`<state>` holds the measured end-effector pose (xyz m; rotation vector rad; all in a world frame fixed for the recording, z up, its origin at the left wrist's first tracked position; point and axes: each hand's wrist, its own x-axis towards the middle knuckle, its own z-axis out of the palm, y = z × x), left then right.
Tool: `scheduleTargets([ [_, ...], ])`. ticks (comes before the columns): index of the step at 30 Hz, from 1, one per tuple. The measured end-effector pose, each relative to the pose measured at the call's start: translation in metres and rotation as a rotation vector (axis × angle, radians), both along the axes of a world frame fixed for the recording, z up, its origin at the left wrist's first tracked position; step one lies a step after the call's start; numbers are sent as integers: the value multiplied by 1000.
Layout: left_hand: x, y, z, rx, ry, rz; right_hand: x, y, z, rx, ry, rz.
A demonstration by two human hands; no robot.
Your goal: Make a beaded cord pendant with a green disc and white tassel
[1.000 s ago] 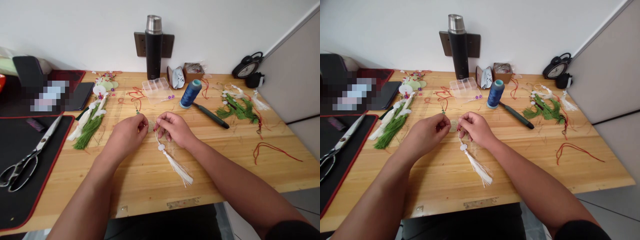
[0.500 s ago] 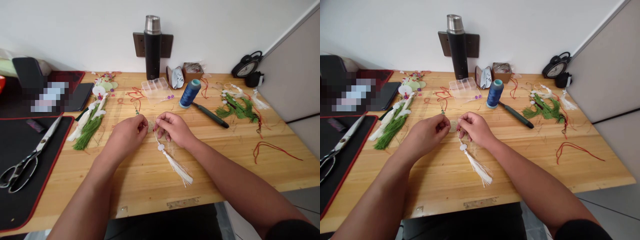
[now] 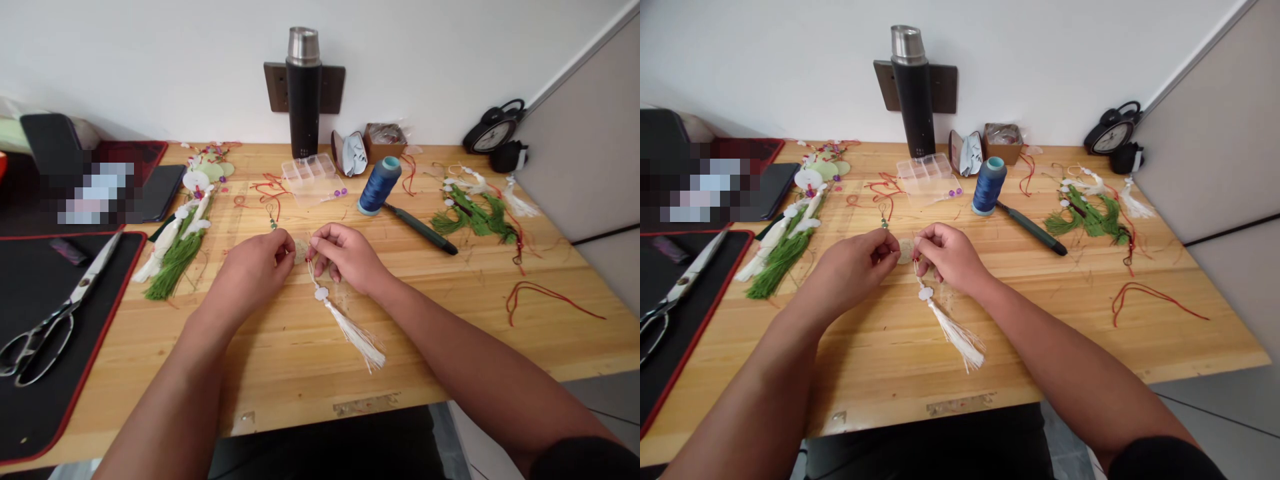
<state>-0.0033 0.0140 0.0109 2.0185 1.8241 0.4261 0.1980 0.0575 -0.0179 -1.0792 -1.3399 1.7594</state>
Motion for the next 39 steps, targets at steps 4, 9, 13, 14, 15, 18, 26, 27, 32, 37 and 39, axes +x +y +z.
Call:
scheduleTargets([
  [4,0,0,0,1,4,-7,0,0,0,-3,-2,2],
  [9,0,0,0,0,21,-9,0,0,-1,-7,-1,7],
  [13,-1,0,-1,-2,16,-15,0,0,-1,-2,1,3],
  [14,-1,0,-1,3,12,-16,0,0,-1,-2,2,2],
  [15,-1,0,-1,11,7,-17,0,0,-1,-1,2,2],
  [18,-2,0,0,31,-8,-19,0,0,-1,-2,3,1],
  [26,0,0,4,41,0,-10,0,0,0,0,-14,-5],
  [27,0,0,4,39,3,-6,0,0,0,-1,-15,-8],
  [32,1,0,6,23,14,9,-2,0,1,-6,-18,-18],
  [37,1,0,5,32,3,4,-2,-1,1,0,-15,-22],
  [39,0,0,4,37,-4,5,-2,-1,1,2,-14,-22],
])
